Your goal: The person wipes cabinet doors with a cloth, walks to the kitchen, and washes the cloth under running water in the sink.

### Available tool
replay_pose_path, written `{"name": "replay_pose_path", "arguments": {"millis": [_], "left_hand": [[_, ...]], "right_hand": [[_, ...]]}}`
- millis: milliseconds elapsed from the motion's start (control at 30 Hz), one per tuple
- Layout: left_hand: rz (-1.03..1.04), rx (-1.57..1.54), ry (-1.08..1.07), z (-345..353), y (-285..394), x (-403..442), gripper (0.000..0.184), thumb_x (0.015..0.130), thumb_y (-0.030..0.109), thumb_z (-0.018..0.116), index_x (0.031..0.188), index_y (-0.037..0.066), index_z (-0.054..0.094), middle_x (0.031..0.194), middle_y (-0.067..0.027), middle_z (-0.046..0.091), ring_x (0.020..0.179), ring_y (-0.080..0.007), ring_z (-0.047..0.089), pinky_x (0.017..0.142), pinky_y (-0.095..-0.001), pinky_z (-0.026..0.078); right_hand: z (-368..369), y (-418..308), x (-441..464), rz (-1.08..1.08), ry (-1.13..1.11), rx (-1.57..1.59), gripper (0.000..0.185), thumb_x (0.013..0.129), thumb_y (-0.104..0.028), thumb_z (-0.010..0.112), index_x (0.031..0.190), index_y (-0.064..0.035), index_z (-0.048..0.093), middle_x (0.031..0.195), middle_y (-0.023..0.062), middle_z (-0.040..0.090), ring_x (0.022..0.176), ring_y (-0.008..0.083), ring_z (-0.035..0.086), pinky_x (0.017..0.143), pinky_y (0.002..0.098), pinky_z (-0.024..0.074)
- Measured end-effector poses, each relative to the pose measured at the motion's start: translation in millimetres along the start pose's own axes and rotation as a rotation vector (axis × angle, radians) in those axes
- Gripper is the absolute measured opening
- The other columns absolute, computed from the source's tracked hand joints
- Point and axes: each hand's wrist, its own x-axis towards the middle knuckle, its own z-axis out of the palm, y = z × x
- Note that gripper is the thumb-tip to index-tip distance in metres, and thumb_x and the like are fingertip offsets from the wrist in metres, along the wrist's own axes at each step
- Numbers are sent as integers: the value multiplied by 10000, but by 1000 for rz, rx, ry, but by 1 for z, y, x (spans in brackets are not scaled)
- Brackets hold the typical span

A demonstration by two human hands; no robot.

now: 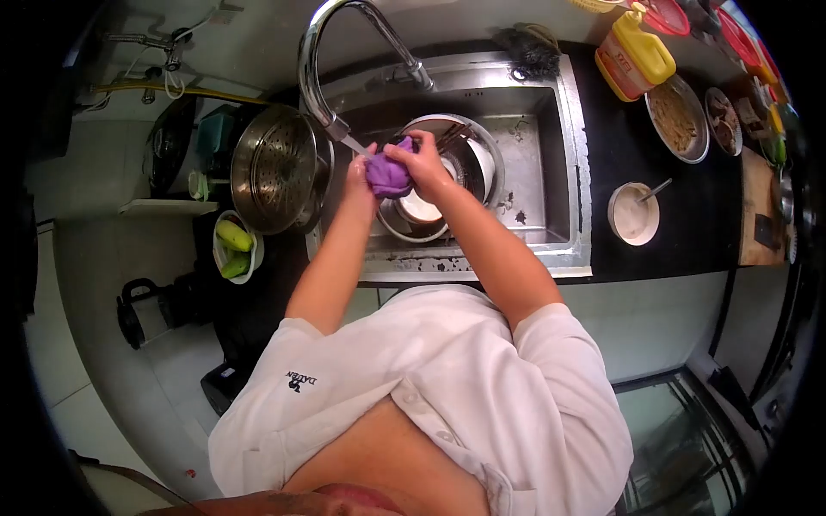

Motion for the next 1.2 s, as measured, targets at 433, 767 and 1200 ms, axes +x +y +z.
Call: {"name": "replay_pose_path", "arguments": {"millis": [433, 767, 1200], "left_hand": [[991, 1177, -246, -6, -22, -30, 319, 799, 186, 724, 1071, 52, 627, 1409, -274, 437, 1309, -368, 449, 1098, -441, 285], [506, 373, 226, -5, -45, 26, 114, 839, 118, 687, 896, 48, 617, 847, -49, 636, 716, -181, 620, 638, -329, 522], [-170, 187, 40, -6, 3, 11, 345, 998, 334, 486, 1199, 54, 506, 1183, -152, 586, 1082, -315, 584, 959, -509, 465]], "right_hand": [[-9, 23, 22, 459, -171, 475, 548, 997, -524, 340, 1177, -54, 557, 1082, 142, 647, 994, 289, 640, 920, 427, 498], [-9, 43, 31, -500, 133, -838, 389, 954, -298, 391, 824, 5, 598, 830, 278, 609, 841, 482, 575, 739, 514, 462], [-30, 30, 38, -679, 183, -866, 326, 957, -308, 496, 951, -21, 651, 900, 234, 628, 824, 441, 599, 750, 499, 467]]}}
